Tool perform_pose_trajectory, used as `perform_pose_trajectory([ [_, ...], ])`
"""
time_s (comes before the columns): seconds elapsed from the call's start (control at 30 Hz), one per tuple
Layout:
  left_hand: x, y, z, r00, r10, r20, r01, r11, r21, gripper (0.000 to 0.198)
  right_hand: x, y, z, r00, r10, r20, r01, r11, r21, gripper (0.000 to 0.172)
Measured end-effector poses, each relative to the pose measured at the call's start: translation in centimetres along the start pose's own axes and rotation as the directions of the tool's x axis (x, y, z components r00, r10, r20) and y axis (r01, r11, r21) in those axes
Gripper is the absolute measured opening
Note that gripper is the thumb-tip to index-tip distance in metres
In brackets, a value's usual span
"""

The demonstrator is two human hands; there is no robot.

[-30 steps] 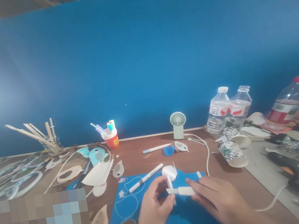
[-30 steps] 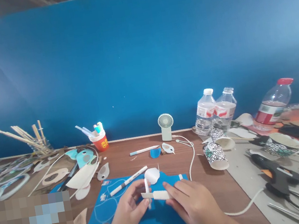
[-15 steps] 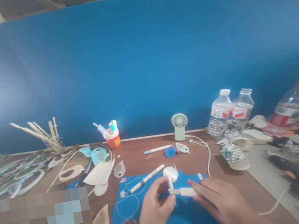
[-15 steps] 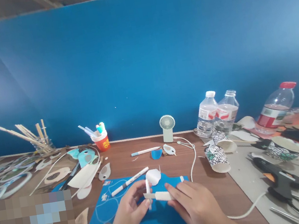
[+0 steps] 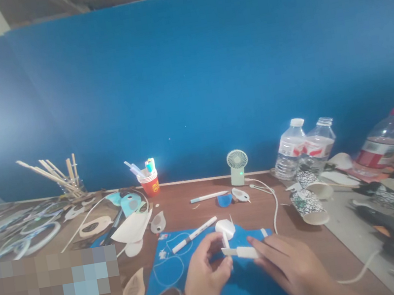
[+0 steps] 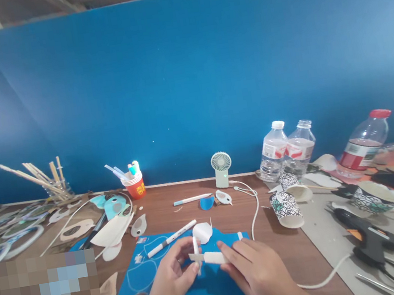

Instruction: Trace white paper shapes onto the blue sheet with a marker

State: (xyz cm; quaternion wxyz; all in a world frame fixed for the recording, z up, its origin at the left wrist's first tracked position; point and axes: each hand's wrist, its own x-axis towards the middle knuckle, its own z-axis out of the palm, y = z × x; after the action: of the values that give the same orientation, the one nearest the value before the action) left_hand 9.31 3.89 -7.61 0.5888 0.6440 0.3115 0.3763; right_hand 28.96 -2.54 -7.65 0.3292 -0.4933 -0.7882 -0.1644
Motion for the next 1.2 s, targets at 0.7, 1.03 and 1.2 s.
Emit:
perform_pose_trajectory([
  [0.7,-0.21,0.31,0.48,0.999,-0.022,-0.033,0.024,0.999,0.043,0.032,-0.23,-0.06,0.12,1.0,0.018,-0.002,-0.018,1.0,-0.014,0.029],
  [1.03,0.04,0.27,0.13,0.999,0.001,-0.046,0.003,0.996,0.084,0.031,0.17,0.03,-0.27,0.999,-0.002,-0.037,0.0,0.998,-0.062,0.028],
  [1.2,-0.06,0.16,0.16,0.999,-0.005,-0.045,0.008,0.998,0.058,0.032,0.03,0.12,-0.33,1.0,0.007,-0.02,-0.009,0.998,-0.067,0.028],
])
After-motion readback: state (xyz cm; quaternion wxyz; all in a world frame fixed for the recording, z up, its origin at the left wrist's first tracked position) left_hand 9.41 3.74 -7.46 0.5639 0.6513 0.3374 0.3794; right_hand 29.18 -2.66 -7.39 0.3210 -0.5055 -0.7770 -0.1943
